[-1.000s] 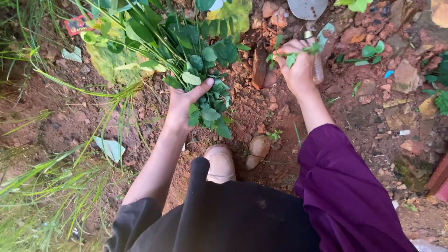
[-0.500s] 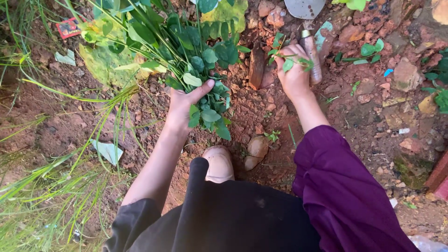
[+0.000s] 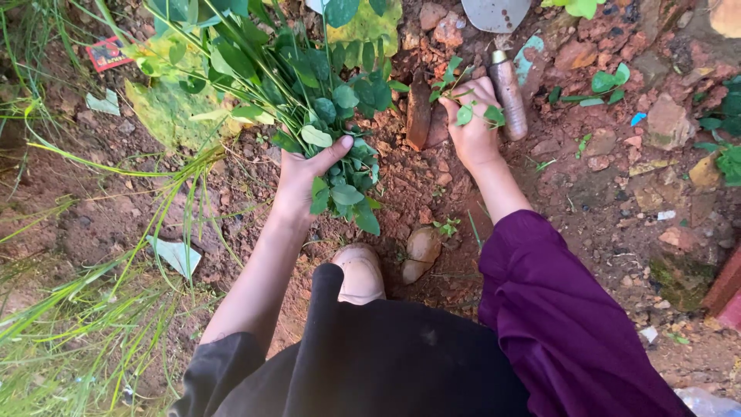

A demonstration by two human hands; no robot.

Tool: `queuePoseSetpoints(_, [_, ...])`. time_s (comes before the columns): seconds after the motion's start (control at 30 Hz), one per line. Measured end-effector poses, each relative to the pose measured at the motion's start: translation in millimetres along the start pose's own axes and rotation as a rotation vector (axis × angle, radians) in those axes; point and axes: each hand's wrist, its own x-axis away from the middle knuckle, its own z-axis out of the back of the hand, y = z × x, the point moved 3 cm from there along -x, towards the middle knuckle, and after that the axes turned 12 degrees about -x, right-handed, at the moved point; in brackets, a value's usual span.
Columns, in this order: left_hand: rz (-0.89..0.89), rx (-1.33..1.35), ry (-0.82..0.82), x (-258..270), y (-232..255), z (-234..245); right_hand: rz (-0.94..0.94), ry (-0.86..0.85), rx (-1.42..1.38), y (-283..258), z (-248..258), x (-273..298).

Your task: Planting a bundle of leafy greens into the soil using a garden trowel.

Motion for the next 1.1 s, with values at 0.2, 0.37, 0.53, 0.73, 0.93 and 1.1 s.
queuePoseSetpoints(0.2, [0.05, -0.057, 0.022, 0, -1, -2, 0.005, 0.022, -0.013, 7, -4, 4])
queuePoseSetpoints(0.37, [0.028, -0.052, -0.005, 2, 0, -2, 0.031, -0.052, 0.097, 12, -3, 6])
queuePoseSetpoints(0.53, [0.01, -0.006, -0.009, 7, -1, 6, 0.048, -0.133, 0.18, 23, 3, 10])
queuePoseSetpoints(0.73, [0.039, -0.041, 0.049, 13, 8, 8, 0.083, 0.044, 0.19, -29, 22, -5])
queuePoseSetpoints(0.93, [0.069, -0.077, 0.046, 11, 2, 8, -0.122, 0.095, 0.002, -3, 5, 3])
queuePoseSetpoints(1.1, [0.053, -0.088, 0.026, 10, -3, 13, 0.006, 0.102, 0.051, -11, 0, -3])
